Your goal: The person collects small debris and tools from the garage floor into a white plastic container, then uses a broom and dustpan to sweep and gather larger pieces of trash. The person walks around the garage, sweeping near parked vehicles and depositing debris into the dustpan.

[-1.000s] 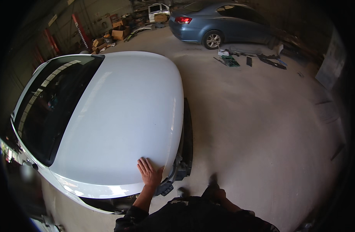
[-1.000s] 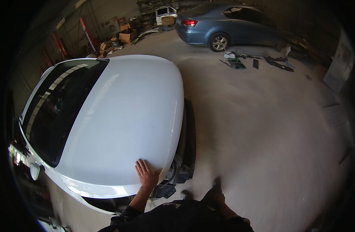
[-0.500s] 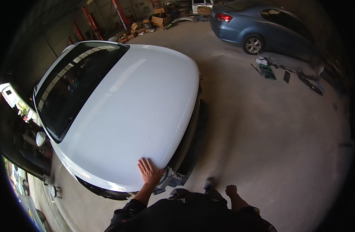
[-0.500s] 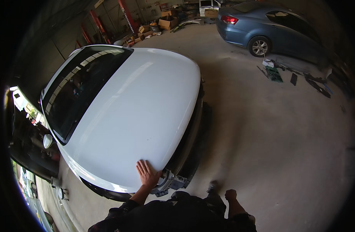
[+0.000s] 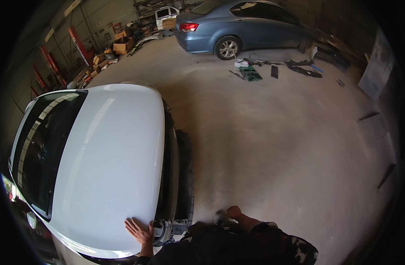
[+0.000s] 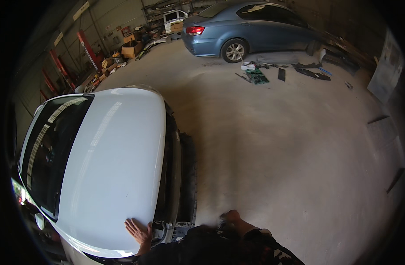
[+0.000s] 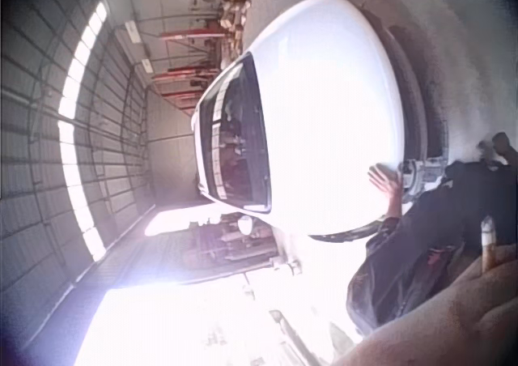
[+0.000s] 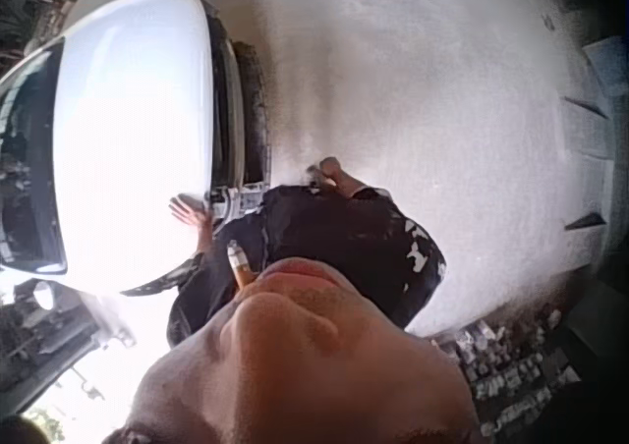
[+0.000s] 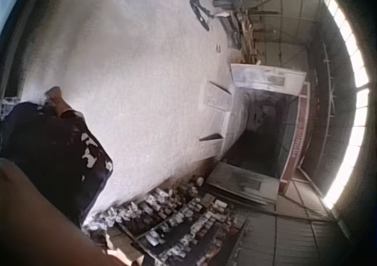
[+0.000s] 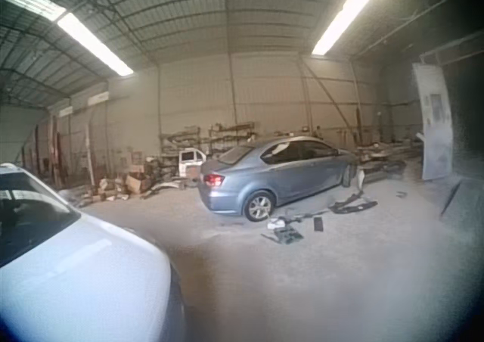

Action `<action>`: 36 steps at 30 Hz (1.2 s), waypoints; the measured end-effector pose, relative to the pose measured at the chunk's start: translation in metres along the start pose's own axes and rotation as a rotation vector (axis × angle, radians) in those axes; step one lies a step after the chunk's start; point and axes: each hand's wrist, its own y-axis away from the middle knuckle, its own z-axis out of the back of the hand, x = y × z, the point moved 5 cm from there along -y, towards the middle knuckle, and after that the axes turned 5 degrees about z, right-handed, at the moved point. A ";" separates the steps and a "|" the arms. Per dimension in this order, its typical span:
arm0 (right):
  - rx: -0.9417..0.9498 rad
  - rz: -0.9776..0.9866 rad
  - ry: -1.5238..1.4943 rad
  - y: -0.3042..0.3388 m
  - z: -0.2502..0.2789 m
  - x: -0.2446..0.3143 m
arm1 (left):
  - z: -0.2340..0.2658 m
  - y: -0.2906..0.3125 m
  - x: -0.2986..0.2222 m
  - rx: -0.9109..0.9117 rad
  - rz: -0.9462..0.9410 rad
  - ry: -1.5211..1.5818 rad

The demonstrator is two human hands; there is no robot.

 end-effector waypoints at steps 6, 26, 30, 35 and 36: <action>0.016 -0.130 -0.054 0.014 -0.006 -0.019 | -0.004 0.001 0.001 0.058 0.031 -0.041; 0.196 -0.121 0.104 -0.092 0.083 -0.138 | -0.019 -0.242 -0.211 0.118 -0.110 0.052; 0.186 0.020 0.211 -0.165 0.139 -0.180 | -0.048 -0.336 -0.266 0.152 -0.150 0.103; -0.151 -0.317 -1.111 -0.244 0.243 -0.262 | -0.087 -0.437 -0.323 0.115 -0.190 0.082; -0.282 -0.344 -1.475 -0.259 0.264 -0.275 | -0.093 -0.454 -0.332 0.104 -0.198 0.083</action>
